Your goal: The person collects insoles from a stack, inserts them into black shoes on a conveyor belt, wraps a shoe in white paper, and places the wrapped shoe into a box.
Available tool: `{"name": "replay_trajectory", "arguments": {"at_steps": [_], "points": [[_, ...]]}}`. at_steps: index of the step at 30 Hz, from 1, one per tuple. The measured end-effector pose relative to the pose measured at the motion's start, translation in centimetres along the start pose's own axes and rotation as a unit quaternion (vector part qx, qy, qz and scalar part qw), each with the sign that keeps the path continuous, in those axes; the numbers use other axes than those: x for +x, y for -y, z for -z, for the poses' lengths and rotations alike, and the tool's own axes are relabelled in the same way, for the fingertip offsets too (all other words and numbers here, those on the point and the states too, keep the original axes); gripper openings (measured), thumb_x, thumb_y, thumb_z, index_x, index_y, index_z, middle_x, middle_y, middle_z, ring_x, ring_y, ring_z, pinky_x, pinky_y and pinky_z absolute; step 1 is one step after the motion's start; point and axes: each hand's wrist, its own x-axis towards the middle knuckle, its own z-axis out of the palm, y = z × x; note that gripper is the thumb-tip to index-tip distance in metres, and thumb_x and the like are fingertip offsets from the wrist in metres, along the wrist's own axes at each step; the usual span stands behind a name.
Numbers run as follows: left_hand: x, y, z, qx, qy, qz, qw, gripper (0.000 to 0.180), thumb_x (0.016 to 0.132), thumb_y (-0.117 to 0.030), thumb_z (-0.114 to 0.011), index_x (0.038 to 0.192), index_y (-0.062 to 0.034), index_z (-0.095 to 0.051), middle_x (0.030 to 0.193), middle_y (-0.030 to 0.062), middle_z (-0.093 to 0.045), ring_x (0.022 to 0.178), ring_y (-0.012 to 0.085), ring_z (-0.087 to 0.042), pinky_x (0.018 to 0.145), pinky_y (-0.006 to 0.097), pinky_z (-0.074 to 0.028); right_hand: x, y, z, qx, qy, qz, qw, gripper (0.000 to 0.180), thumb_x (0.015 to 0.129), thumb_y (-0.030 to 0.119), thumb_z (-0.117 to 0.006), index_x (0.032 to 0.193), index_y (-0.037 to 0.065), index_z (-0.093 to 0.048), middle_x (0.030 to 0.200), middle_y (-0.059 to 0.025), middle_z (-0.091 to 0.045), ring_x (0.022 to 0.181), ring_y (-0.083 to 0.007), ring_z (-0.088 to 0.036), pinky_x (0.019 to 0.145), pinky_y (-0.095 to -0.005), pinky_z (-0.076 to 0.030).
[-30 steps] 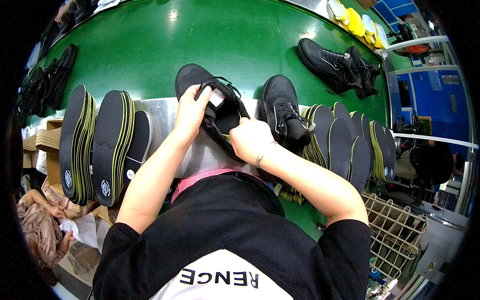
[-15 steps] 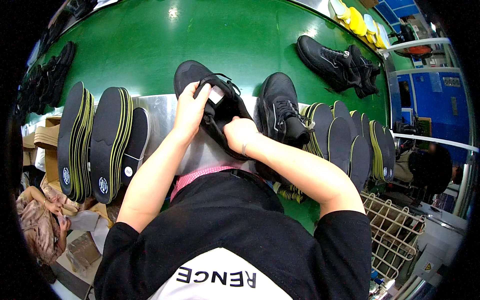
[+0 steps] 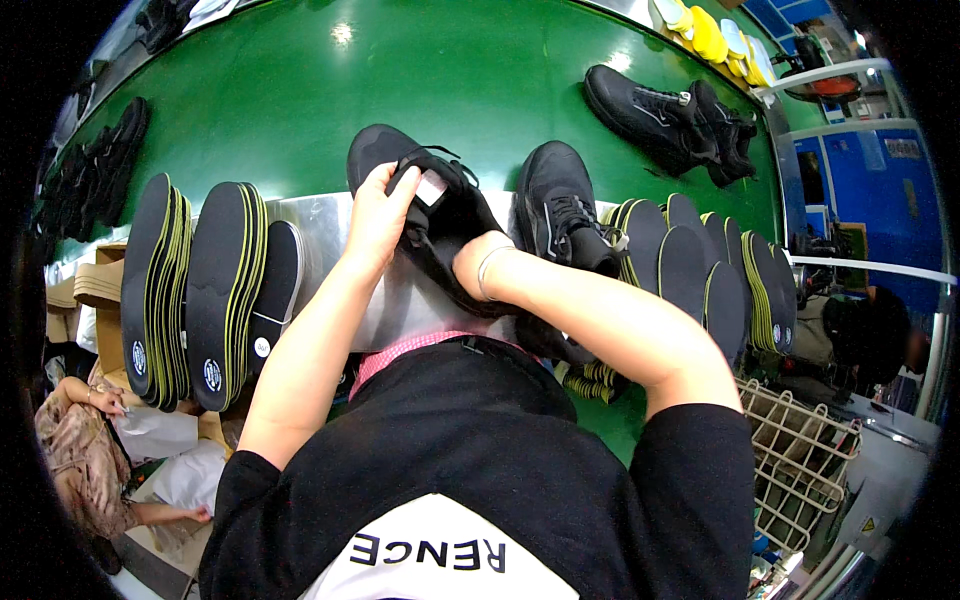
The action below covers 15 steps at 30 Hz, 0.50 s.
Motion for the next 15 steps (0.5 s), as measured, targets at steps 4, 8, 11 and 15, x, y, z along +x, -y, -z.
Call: {"name": "replay_trajectory", "arguments": {"at_steps": [4,8,11,15], "points": [[-0.3,0.2,0.4,-0.019,-0.006,0.004,1.000,0.030,0.078,-0.022,-0.053,0.093,0.0032,-0.054,0.083,0.0097,-0.059,0.078,0.0132,-0.054,0.071,0.025,-0.040,-4.7,0.8,3.1,0.015,0.169,0.053,0.984,0.039,0.068,0.020,-0.048,0.101,-0.002,-0.048,0.086,-0.0169,-0.059,0.089,-0.0285,-0.055,0.082,-0.0483,-0.033],[0.0,-0.1,-0.5,0.030,-0.016,-0.028,0.999,0.032,0.078,-0.023,-0.053,0.095,0.0040,-0.053,0.086,0.0115,-0.060,0.081,0.0161,-0.055,0.073,0.026,-0.040,-2.3,-0.3,0.3,0.101,0.199,-0.008,0.975,0.046,0.066,0.021,-0.052,0.106,-0.002,-0.047,0.097,-0.0148,-0.057,0.093,-0.0282,-0.054,0.083,-0.0524,-0.029],[0.1,0.0,-0.1,0.081,0.002,-0.070,0.994,0.033,0.078,-0.023,-0.053,0.097,0.0039,-0.054,0.089,0.0120,-0.059,0.083,0.0164,-0.054,0.075,0.026,-0.040,-2.7,0.3,0.7,0.044,0.199,-0.007,0.979,0.040,0.064,0.014,-0.051,0.101,0.000,-0.054,0.089,-0.0100,-0.060,0.087,-0.0261,-0.056,0.072,-0.0574,-0.029],[-0.2,-1.4,0.5,0.075,0.032,-0.057,0.995,0.036,0.079,-0.024,-0.054,0.098,0.0061,-0.052,0.092,0.0095,-0.056,0.084,0.0149,-0.051,0.076,0.025,-0.039,-3.5,-0.3,-1.2,0.133,0.066,0.022,0.989,0.033,0.071,0.027,-0.051,0.095,0.005,-0.054,0.091,-0.0089,-0.059,0.086,-0.0236,-0.056,0.077,-0.0532,-0.028]]}}
